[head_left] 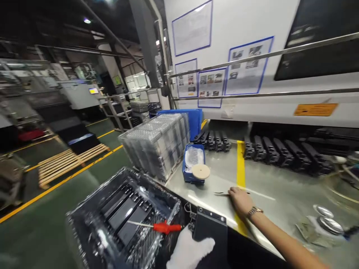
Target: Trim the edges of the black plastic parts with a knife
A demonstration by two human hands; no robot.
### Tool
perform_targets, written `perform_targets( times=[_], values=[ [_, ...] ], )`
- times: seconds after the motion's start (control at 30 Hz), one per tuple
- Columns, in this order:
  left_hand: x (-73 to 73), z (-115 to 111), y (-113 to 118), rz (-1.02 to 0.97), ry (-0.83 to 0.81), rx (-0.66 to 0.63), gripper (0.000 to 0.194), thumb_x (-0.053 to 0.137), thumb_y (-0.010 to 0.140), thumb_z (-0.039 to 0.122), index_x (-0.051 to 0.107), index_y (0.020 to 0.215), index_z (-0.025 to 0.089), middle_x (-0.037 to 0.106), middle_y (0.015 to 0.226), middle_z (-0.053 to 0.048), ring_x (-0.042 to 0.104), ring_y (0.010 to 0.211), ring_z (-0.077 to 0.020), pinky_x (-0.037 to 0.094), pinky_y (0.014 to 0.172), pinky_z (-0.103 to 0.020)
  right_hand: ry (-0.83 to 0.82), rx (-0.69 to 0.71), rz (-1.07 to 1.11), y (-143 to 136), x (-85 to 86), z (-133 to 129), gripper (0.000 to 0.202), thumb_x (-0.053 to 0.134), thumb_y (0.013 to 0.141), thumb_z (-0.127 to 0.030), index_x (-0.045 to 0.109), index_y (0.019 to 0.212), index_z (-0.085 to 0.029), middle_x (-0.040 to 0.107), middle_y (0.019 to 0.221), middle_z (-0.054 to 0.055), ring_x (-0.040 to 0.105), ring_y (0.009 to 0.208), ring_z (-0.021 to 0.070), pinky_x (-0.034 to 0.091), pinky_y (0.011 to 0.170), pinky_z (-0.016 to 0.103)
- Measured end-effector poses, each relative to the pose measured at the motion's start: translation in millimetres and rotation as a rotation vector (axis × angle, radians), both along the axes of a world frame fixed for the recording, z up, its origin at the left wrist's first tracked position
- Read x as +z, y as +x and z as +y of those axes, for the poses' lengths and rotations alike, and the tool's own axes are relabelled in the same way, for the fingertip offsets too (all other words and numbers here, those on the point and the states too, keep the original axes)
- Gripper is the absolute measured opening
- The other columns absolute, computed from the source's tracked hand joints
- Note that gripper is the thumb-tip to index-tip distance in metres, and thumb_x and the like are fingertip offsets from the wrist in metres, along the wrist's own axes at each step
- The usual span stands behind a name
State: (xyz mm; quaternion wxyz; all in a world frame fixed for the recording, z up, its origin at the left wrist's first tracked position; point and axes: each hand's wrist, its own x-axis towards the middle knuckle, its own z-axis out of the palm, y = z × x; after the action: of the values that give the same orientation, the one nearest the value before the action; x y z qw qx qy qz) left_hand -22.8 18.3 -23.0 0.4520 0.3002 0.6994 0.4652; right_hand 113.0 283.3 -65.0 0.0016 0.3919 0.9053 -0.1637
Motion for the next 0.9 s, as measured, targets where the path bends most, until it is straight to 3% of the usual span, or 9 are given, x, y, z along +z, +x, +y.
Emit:
perform_targets(
  times=[0.13, 0.23, 0.33, 0.4, 0.57, 0.67, 0.77, 0.83, 0.9],
  values=[
    [20.4, 5, 1, -0.116, 0.056, 0.078, 0.043, 0.081, 0.072, 0.033, 0.072, 0.110, 0.015, 0.077, 0.111, -0.012, 0.071, 0.107, -0.0309, 0.055, 0.099, -0.042, -0.011, -0.110, 0.009, 19, -25.6, 4, 0.022, 0.066, 0.099, -0.037, 0.068, 0.108, -0.017, 0.070, 0.112, 0.006, 0.068, 0.097, 0.0186, 0.058, 0.089, 0.040],
    [38.7, 4, 7, -0.150, 0.108, 0.057, 0.041, 0.076, 0.072, 0.031, 0.071, 0.108, 0.013, 0.077, 0.113, -0.012, 0.071, 0.108, -0.0289, 0.055, 0.096, -0.037, -0.046, -0.222, 0.099, 46, -33.0, -5, 0.024, 0.061, 0.101, -0.041, 0.067, 0.101, -0.017, 0.071, 0.099, 0.003, 0.068, 0.085, 0.0155, 0.058, 0.080, 0.036],
    [47.0, 2, 13, -0.128, 0.106, 0.039, 0.038, 0.075, 0.072, 0.031, 0.071, 0.105, 0.012, 0.078, 0.112, -0.011, 0.071, 0.107, -0.0285, 0.055, 0.094, -0.036, -0.107, -0.284, 0.257, 79, -28.7, -32, 0.047, 0.039, 0.103, -0.056, 0.066, 0.102, -0.017, 0.071, 0.083, 0.005, 0.069, 0.070, 0.0171, 0.059, 0.069, 0.033],
    [46.2, 2, 16, -0.130, 0.113, 0.031, 0.040, 0.075, 0.072, 0.032, 0.071, 0.106, 0.011, 0.078, 0.111, -0.012, 0.072, 0.104, -0.0292, 0.055, 0.094, -0.037, -0.139, -0.300, 0.366, 102, -21.2, -58, 0.066, 0.027, 0.097, -0.070, 0.067, 0.102, -0.018, 0.069, 0.069, 0.006, 0.068, 0.061, 0.0205, 0.059, 0.061, 0.033],
    [32.5, 1, 25, -0.284, 0.145, 0.104, 0.039, 0.084, 0.068, 0.033, 0.075, 0.100, 0.013, 0.079, 0.106, -0.010, 0.073, 0.101, -0.0262, 0.056, 0.093, -0.034, -0.184, -0.381, 0.589, 141, 4.0, -128, 0.079, 0.034, 0.081, -0.091, 0.074, 0.094, -0.024, 0.077, 0.071, 0.007, 0.071, 0.055, 0.0219, 0.061, 0.054, 0.029],
    [22.0, 1, 30, -0.581, 0.054, 0.210, 0.045, 0.086, 0.067, 0.055, 0.076, 0.084, 0.015, 0.077, 0.080, -0.006, 0.074, 0.083, -0.0250, 0.059, 0.084, -0.037, -0.174, -0.412, 0.803, 144, 21.8, -163, 0.066, 0.052, 0.081, -0.085, 0.079, 0.092, -0.026, 0.077, 0.065, 0.004, 0.073, 0.054, 0.0206, 0.062, 0.054, 0.024],
    [15.8, 2, 33, -0.845, 0.057, 0.172, 0.058, 0.069, 0.076, 0.073, 0.077, 0.090, 0.017, 0.076, 0.083, -0.010, 0.073, 0.099, -0.0311, 0.058, 0.095, -0.045, -0.054, -0.325, 0.982, 133, 38.6, -189, 0.045, 0.063, 0.088, -0.068, 0.082, 0.092, -0.028, 0.082, 0.082, 0.004, 0.078, 0.064, 0.0189, 0.063, 0.061, 0.020],
    [13.9, 0, 34, -0.830, 0.094, 0.191, 0.053, 0.065, 0.081, 0.070, 0.077, 0.089, 0.019, 0.076, 0.089, -0.011, 0.066, 0.120, -0.0320, 0.054, 0.104, -0.043, 0.045, -0.228, 1.045, 123, 47.2, -201, 0.029, 0.067, 0.092, -0.054, 0.082, 0.097, -0.030, 0.082, 0.092, 0.004, 0.080, 0.075, 0.0188, 0.063, 0.069, 0.019],
    [11.8, -3, 34, -0.643, 0.122, 0.243, 0.045, 0.063, 0.085, 0.065, 0.073, 0.078, 0.021, 0.076, 0.090, -0.009, 0.056, 0.134, -0.0296, 0.049, 0.110, -0.036, 0.111, -0.132, 1.089, 112, 53.4, -209, 0.018, 0.070, 0.093, -0.040, 0.081, 0.104, -0.031, 0.081, 0.094, 0.004, 0.079, 0.080, 0.0183, 0.063, 0.073, 0.019]
  ],
)
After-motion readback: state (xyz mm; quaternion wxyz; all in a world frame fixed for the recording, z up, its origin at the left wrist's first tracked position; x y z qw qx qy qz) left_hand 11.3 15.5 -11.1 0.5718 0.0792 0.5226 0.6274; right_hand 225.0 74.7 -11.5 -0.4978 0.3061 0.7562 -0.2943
